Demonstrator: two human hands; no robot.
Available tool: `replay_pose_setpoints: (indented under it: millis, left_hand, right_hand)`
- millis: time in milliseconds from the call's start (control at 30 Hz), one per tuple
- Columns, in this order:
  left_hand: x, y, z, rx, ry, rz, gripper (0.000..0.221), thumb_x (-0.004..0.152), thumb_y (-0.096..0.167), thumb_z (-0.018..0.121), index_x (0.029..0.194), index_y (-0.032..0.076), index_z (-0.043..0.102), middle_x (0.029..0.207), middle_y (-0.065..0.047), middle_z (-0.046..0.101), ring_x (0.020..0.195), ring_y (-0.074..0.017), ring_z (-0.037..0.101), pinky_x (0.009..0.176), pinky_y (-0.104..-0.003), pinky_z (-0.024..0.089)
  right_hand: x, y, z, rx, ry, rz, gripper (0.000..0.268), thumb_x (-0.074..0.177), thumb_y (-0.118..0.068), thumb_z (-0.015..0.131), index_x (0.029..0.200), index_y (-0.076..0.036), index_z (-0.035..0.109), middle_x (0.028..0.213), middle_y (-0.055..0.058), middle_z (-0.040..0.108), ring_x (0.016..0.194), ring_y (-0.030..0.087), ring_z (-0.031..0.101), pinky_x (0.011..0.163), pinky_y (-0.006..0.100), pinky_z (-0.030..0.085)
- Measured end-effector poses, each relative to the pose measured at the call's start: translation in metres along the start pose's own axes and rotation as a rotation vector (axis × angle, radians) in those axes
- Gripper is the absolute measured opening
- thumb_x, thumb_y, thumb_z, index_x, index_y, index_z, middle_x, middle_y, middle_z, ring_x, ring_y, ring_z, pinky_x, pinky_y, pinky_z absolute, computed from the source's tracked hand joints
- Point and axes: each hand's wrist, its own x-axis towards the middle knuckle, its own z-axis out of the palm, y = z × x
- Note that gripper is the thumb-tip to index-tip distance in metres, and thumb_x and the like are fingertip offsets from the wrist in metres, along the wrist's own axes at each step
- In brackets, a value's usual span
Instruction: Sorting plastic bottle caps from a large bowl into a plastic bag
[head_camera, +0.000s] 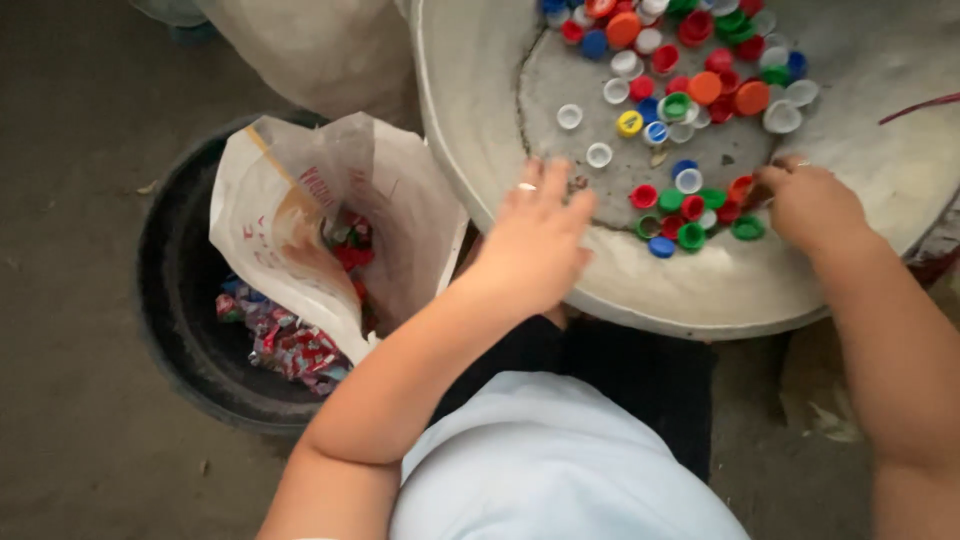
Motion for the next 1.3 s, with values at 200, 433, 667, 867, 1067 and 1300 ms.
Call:
replay_pose_setpoints:
  millis: [200,433,667,867,1067,1300]
  left_hand:
    - [0.018,0.027,0.018,-0.06,-0.248,-0.065,0.049,0.083,0.032,0.075,0.122,0.01,0.055,0.118,-0.018,0.055,0.101,-0.0407,0.063,0.087,-0.051,0.049]
    - [0.048,0.023,0.093,0.1,-0.347,-0.07,0.051,0.08,0.031,0.078,0.122,0.009,0.058,0.119,-0.018,0.056,0.101,-0.0409,0.061,0.086,-0.054,0.051]
    - [0.082,0.022,0.14,0.092,-0.409,-0.12,0.029,0.085,0.014,0.062,0.113,0.008,0.063,0.115,-0.02,0.06,0.095,-0.0399,0.066,0.081,-0.05,0.055]
    - [0.1,0.017,0.173,0.049,-0.279,-0.173,0.03,0.092,0.016,0.059,0.117,0.001,0.067,0.106,-0.018,0.063,0.101,-0.0439,0.069,0.08,-0.054,0.059]
    - [0.105,0.038,0.151,0.187,-0.365,-0.057,0.047,0.097,0.016,0.051,0.142,0.003,0.048,0.137,-0.02,0.046,0.129,-0.0435,0.047,0.101,-0.056,0.046]
    - [0.105,0.025,0.213,0.171,-0.149,0.028,0.047,0.094,0.023,0.055,0.137,0.005,0.054,0.125,-0.016,0.054,0.116,-0.0396,0.057,0.084,-0.05,0.06]
  right_hand:
    - [0.011,0.038,0.028,-0.075,-0.081,-0.079,0.031,0.09,-0.019,0.064,0.121,-0.017,0.068,0.122,0.007,0.07,0.11,0.033,0.069,0.09,0.045,0.057]
    - [0.03,0.048,0.02,-0.05,-0.169,-0.092,0.025,0.082,-0.02,0.069,0.106,-0.014,0.07,0.107,0.01,0.076,0.102,0.034,0.07,0.087,0.045,0.057]
    - [0.03,0.056,-0.009,0.055,0.198,0.226,0.051,0.098,-0.021,0.07,0.138,0.007,0.058,0.136,0.035,0.047,0.107,0.052,0.059,0.088,0.055,0.05]
    - [0.018,-0.014,0.026,0.318,-0.1,-0.047,0.099,0.07,-0.049,0.085,0.149,-0.01,0.041,0.148,0.031,0.04,0.139,0.057,0.037,0.118,0.062,0.034]
    - [0.022,-0.07,0.021,0.277,-0.348,0.089,0.147,0.052,-0.066,0.092,0.167,-0.035,0.006,0.168,0.024,0.015,0.152,0.053,0.015,0.119,0.067,0.027]
    - [0.025,-0.061,0.051,0.253,-0.294,0.009,0.113,0.066,-0.062,0.086,0.16,-0.041,0.027,0.161,0.021,0.026,0.147,0.052,0.029,0.12,0.061,0.033]
